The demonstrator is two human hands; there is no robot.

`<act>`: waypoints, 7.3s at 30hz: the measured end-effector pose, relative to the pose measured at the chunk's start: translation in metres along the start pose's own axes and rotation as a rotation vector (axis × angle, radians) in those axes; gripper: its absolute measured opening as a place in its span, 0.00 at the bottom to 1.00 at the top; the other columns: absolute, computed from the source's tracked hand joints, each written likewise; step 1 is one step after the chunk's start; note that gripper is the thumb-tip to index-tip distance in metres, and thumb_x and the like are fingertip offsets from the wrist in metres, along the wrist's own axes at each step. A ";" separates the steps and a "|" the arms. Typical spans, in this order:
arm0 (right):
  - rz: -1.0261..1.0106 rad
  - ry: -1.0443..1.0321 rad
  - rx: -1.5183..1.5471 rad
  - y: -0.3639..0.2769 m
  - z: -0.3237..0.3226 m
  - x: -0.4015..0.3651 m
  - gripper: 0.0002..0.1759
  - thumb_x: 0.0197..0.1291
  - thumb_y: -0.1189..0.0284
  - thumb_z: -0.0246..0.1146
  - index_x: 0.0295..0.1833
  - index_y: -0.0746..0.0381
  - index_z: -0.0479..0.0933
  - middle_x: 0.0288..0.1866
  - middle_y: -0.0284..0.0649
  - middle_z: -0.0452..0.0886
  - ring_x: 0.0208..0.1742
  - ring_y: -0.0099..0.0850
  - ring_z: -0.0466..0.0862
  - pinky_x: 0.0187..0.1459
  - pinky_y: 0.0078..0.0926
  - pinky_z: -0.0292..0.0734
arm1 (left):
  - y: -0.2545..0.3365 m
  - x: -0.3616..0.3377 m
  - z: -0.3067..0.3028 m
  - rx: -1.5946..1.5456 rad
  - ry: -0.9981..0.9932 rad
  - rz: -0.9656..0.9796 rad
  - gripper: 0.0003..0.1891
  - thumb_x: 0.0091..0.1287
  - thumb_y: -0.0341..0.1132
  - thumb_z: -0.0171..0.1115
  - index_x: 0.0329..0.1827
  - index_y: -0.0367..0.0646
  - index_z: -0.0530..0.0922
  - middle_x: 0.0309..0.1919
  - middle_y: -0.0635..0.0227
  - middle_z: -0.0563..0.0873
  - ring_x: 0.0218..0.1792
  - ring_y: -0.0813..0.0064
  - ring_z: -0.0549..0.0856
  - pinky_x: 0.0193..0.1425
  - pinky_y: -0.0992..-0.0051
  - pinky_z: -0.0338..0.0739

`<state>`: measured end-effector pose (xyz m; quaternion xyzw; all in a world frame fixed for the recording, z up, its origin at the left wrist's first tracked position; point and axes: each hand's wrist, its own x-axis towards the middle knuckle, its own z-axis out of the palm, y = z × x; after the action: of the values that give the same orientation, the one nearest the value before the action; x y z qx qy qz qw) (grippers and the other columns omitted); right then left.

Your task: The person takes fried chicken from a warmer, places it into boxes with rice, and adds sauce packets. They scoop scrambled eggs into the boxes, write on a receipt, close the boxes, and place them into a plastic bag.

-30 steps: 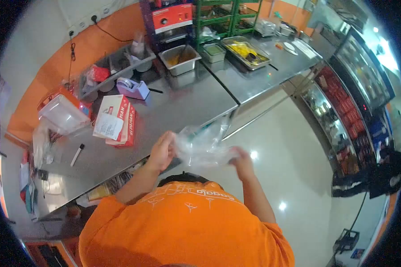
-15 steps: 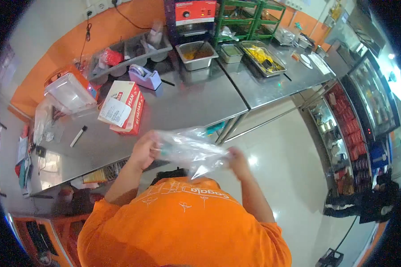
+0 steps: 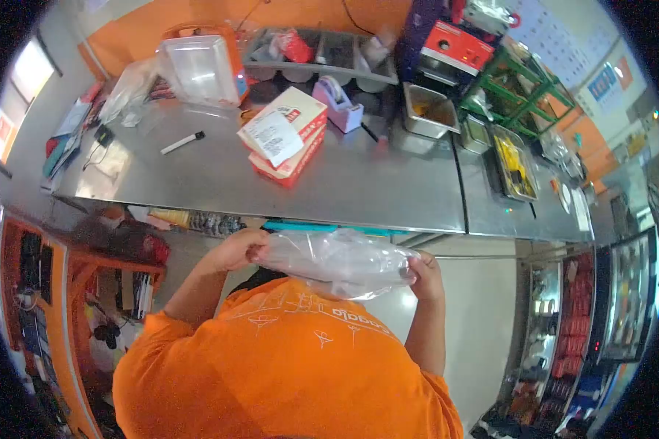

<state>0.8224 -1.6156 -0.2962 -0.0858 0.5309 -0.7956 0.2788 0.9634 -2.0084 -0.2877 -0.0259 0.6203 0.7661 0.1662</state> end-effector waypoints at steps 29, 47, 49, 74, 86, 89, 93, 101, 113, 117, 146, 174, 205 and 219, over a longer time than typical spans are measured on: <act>0.091 0.062 0.289 0.090 0.330 0.152 0.12 0.56 0.75 0.57 0.47 0.64 0.70 0.44 0.40 0.77 0.46 0.35 0.77 0.49 0.28 0.71 | 0.058 -0.172 -0.217 1.441 0.533 0.190 0.22 0.45 0.29 0.65 0.45 0.43 0.70 0.40 0.68 0.76 0.43 0.69 0.77 0.48 0.67 0.71; -0.233 0.143 -0.757 0.165 0.331 0.185 0.21 0.54 0.70 0.62 0.52 0.64 0.67 0.44 0.41 0.74 0.46 0.35 0.75 0.50 0.29 0.71 | 0.002 -0.086 -0.368 -0.074 0.857 0.017 0.16 0.63 0.45 0.58 0.44 0.41 0.73 0.31 0.74 0.78 0.32 0.80 0.78 0.36 0.79 0.72; -0.662 0.113 -1.151 0.124 0.343 0.168 0.21 0.50 0.72 0.64 0.51 0.64 0.70 0.45 0.43 0.74 0.46 0.40 0.76 0.50 0.32 0.71 | -0.003 -0.079 -0.373 0.205 0.936 -0.071 0.17 0.63 0.44 0.59 0.45 0.40 0.72 0.34 0.72 0.79 0.34 0.78 0.78 0.38 0.78 0.72; 0.342 -0.819 -0.586 -0.035 0.198 0.403 0.26 0.63 0.56 0.53 0.61 0.62 0.68 0.52 0.36 0.77 0.52 0.23 0.75 0.54 0.22 0.68 | 0.000 0.139 -0.037 -0.326 1.190 0.425 0.37 0.67 0.37 0.53 0.71 0.41 0.40 0.62 0.59 0.63 0.64 0.66 0.61 0.67 0.69 0.54; 0.527 -0.588 -0.361 -0.003 0.150 0.352 0.38 0.63 0.44 0.43 0.67 0.62 0.60 0.65 0.41 0.66 0.63 0.31 0.68 0.62 0.29 0.62 | 0.016 0.126 0.000 -0.865 0.830 0.319 0.43 0.64 0.49 0.53 0.72 0.56 0.32 0.63 0.65 0.63 0.59 0.67 0.69 0.57 0.63 0.67; 0.458 -0.343 -0.181 0.007 0.128 0.286 0.37 0.64 0.44 0.40 0.67 0.62 0.58 0.65 0.40 0.65 0.64 0.33 0.67 0.63 0.32 0.62 | 0.004 0.116 -0.013 -0.856 0.703 0.220 0.42 0.64 0.47 0.53 0.73 0.57 0.33 0.64 0.65 0.62 0.60 0.68 0.68 0.59 0.63 0.66; 0.394 -0.315 0.012 0.014 0.131 0.247 0.37 0.64 0.44 0.39 0.68 0.62 0.56 0.66 0.40 0.64 0.64 0.36 0.66 0.64 0.36 0.59 | 0.028 0.096 -0.020 -0.710 0.754 0.093 0.33 0.64 0.47 0.54 0.66 0.41 0.51 0.57 0.60 0.71 0.55 0.69 0.74 0.59 0.68 0.69; 0.256 -0.425 0.126 0.015 0.288 0.229 0.41 0.62 0.40 0.37 0.70 0.59 0.51 0.69 0.39 0.59 0.68 0.36 0.61 0.67 0.38 0.55 | 0.154 -0.021 -0.099 -0.396 0.857 0.097 0.26 0.66 0.46 0.50 0.57 0.32 0.68 0.51 0.55 0.79 0.52 0.66 0.79 0.57 0.68 0.72; 0.180 -0.111 -0.128 0.158 0.372 0.262 0.30 0.65 0.51 0.45 0.65 0.59 0.60 0.62 0.39 0.69 0.60 0.34 0.70 0.60 0.34 0.64 | 0.036 -0.087 -0.313 -0.309 0.643 -0.067 0.28 0.63 0.50 0.51 0.63 0.46 0.66 0.55 0.63 0.77 0.52 0.63 0.78 0.57 0.66 0.70; -0.271 -0.010 -0.967 0.137 0.324 0.288 0.26 0.61 0.58 0.54 0.60 0.62 0.67 0.56 0.46 0.74 0.57 0.41 0.74 0.57 0.33 0.66 | 0.036 -0.098 -0.393 0.329 0.539 -0.236 0.29 0.61 0.51 0.54 0.63 0.46 0.67 0.56 0.59 0.75 0.54 0.59 0.76 0.55 0.66 0.70; -0.067 -0.255 -0.769 0.169 0.349 0.199 0.39 0.51 0.67 0.66 0.64 0.67 0.54 0.55 0.47 0.68 0.56 0.35 0.70 0.57 0.30 0.65 | -0.012 -0.114 -0.317 0.177 0.669 0.223 0.32 0.60 0.26 0.56 0.65 0.35 0.50 0.55 0.59 0.72 0.55 0.69 0.74 0.61 0.69 0.66; -0.316 0.092 -0.747 0.058 0.427 0.247 0.16 0.62 0.64 0.54 0.40 0.67 0.74 0.28 0.41 0.79 0.25 0.26 0.76 0.28 0.25 0.71 | 0.107 -0.141 -0.313 0.329 0.612 0.317 0.14 0.59 0.28 0.55 0.48 0.40 0.69 0.41 0.67 0.80 0.39 0.75 0.77 0.45 0.73 0.71; -0.623 -0.957 -1.950 0.063 0.492 0.253 0.47 0.40 0.59 0.67 0.68 0.32 0.54 0.70 0.47 0.51 0.63 0.51 0.64 0.59 0.57 0.59 | 0.206 -0.141 -0.235 -0.066 0.352 0.628 0.08 0.61 0.24 0.52 0.42 0.41 0.75 0.58 0.56 0.72 0.47 0.78 0.76 0.47 0.76 0.71; -0.861 -1.090 -1.774 0.089 0.508 0.259 0.47 0.33 0.55 0.72 0.65 0.38 0.62 0.71 0.43 0.50 0.67 0.48 0.59 0.64 0.53 0.52 | 0.219 -0.182 -0.250 0.367 0.722 0.598 0.07 0.54 0.23 0.48 0.33 0.36 0.75 0.51 0.54 0.79 0.28 0.82 0.75 0.34 0.82 0.70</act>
<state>0.8584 -2.1841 -0.2024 -0.7657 0.6426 -0.0232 0.0161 1.0308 -2.3267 -0.0940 -0.0808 0.7431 0.6007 -0.2838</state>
